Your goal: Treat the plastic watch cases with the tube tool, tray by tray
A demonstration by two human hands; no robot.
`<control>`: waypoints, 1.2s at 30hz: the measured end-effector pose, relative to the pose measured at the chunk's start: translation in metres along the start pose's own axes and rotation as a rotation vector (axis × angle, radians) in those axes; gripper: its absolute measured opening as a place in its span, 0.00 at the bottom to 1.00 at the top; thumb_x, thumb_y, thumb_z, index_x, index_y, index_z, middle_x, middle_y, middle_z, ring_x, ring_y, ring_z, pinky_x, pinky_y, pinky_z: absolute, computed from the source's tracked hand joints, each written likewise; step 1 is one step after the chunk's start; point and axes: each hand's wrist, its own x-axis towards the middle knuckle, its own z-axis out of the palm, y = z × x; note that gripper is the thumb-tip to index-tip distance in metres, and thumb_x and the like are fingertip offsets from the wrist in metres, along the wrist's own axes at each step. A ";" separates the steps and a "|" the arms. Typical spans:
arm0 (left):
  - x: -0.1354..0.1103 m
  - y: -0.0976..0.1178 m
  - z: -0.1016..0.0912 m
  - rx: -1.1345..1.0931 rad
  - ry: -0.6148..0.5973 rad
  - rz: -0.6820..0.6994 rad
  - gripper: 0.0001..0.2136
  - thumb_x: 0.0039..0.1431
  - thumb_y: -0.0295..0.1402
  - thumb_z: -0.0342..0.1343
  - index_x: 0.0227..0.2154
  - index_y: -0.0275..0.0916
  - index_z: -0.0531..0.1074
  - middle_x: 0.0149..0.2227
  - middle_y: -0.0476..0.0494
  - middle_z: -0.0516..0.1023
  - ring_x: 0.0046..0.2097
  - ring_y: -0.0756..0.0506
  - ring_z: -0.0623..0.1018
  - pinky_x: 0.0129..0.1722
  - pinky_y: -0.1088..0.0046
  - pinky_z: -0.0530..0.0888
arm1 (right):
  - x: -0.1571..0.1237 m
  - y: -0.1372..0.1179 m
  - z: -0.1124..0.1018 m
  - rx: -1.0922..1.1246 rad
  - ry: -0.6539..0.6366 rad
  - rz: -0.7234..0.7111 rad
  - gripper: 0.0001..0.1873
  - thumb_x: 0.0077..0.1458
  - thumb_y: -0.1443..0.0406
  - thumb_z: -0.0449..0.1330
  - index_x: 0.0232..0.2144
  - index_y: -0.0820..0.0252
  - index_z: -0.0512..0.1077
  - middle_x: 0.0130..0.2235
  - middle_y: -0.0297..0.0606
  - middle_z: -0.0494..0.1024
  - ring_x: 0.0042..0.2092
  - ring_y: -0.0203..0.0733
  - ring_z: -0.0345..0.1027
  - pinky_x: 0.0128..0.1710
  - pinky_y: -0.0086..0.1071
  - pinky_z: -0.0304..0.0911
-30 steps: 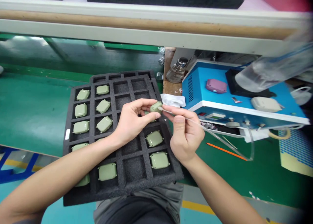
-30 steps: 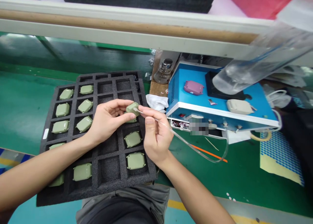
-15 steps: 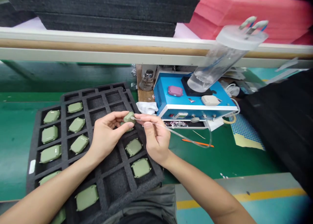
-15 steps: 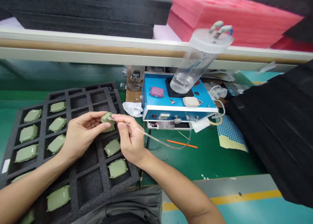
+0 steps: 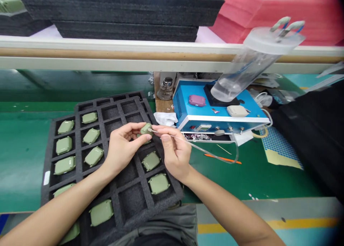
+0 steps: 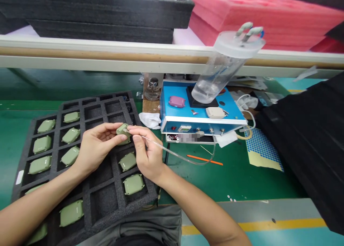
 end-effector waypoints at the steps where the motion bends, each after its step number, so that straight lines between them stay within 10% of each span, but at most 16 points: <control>1: 0.000 0.000 0.000 -0.006 -0.002 -0.001 0.18 0.44 0.32 0.77 0.39 0.34 0.83 0.35 0.43 0.86 0.34 0.47 0.82 0.36 0.72 0.78 | 0.000 0.000 0.000 -0.008 0.000 0.000 0.10 0.71 0.64 0.55 0.48 0.54 0.76 0.49 0.41 0.83 0.51 0.45 0.79 0.54 0.44 0.77; 36: -0.002 -0.004 -0.001 -0.060 -0.027 -0.017 0.19 0.43 0.33 0.77 0.40 0.35 0.84 0.39 0.40 0.86 0.38 0.44 0.83 0.40 0.69 0.79 | -0.001 -0.003 0.000 -0.023 -0.012 -0.028 0.10 0.70 0.66 0.56 0.46 0.53 0.78 0.48 0.41 0.83 0.51 0.46 0.79 0.53 0.45 0.77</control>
